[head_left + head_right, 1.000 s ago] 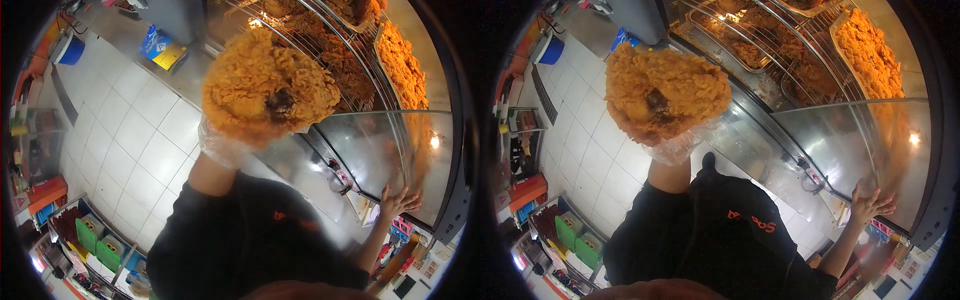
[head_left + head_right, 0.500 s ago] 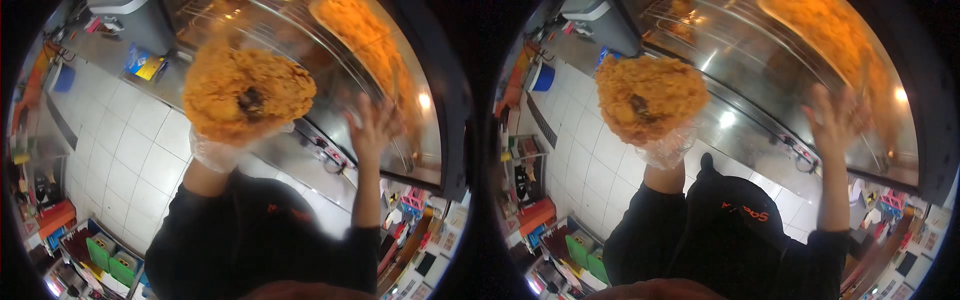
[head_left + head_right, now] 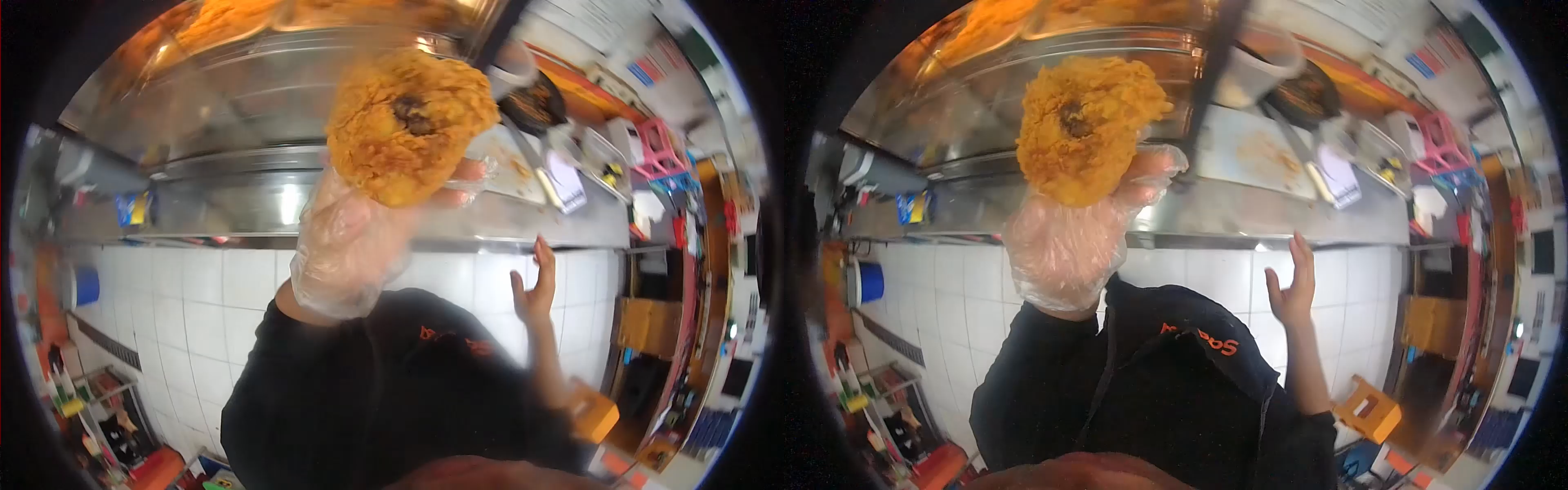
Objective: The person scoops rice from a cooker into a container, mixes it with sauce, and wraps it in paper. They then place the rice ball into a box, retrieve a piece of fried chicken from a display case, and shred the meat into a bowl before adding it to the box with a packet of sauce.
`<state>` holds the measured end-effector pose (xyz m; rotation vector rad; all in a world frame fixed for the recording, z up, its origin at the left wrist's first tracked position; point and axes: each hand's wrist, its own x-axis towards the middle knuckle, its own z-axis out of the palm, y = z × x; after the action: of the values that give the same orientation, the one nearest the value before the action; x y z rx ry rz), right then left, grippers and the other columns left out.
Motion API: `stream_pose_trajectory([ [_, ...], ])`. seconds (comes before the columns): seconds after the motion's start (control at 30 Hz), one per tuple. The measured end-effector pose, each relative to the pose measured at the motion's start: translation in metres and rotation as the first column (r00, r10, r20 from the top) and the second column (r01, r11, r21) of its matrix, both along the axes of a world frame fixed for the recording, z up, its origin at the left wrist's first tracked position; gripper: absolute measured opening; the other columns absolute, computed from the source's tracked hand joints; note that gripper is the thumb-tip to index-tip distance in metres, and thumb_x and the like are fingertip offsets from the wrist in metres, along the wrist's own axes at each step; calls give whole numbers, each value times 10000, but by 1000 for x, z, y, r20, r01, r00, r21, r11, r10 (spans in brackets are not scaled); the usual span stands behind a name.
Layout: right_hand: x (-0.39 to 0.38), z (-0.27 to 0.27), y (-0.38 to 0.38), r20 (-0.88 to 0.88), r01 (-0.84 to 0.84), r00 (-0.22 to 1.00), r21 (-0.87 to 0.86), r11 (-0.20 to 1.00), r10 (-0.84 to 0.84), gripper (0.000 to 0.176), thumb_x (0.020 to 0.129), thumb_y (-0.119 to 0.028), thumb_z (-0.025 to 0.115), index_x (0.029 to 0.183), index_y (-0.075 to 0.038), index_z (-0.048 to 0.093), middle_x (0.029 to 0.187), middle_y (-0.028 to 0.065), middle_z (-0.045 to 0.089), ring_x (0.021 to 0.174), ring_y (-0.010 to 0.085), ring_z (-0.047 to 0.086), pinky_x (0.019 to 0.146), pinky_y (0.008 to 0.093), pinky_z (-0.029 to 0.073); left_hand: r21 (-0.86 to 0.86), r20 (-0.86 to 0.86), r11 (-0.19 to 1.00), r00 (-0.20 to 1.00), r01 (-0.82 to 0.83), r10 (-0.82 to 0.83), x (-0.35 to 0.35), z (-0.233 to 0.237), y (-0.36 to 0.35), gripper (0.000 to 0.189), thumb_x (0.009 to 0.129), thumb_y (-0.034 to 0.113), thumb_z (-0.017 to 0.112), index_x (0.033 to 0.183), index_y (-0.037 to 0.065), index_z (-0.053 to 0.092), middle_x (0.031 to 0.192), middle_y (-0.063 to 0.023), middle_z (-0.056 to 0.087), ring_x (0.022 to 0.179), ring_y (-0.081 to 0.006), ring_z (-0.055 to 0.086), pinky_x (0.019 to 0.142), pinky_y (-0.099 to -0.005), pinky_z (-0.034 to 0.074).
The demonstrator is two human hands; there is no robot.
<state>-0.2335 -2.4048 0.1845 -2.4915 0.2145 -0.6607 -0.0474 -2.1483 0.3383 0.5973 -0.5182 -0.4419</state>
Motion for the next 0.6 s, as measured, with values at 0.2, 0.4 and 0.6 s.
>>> stream_pose_trajectory([
  [0.2,-233,-49,-66,-247,680,731,337,651,-636,605,802,-17,620,1356,-15,377,1360,159,435,1160,289,510,886,382,456,-118,-131,956,950,268,-283,-86,-35,-155,788,777,519,694,1322,27,408,1220,-189,533,977,-322,611,670,-361,548],
  [0.4,-292,-74,-141,-257,754,642,385,533,-722,535,816,1,593,1316,-8,404,1324,142,460,1082,263,539,837,361,471,119,-266,960,939,255,-217,-113,-56,-257,707,768,495,720,1270,72,457,1113,-131,588,837,-260,633,561,-343,529],
  [0.6,-186,-67,-228,-125,512,850,430,744,-512,533,790,1,638,1282,-40,438,1264,133,477,1039,245,561,800,353,485,292,-459,951,887,105,43,-51,-121,-321,510,785,375,748,1158,105,530,1027,-52,604,815,-203,612,550,-319,498],
])
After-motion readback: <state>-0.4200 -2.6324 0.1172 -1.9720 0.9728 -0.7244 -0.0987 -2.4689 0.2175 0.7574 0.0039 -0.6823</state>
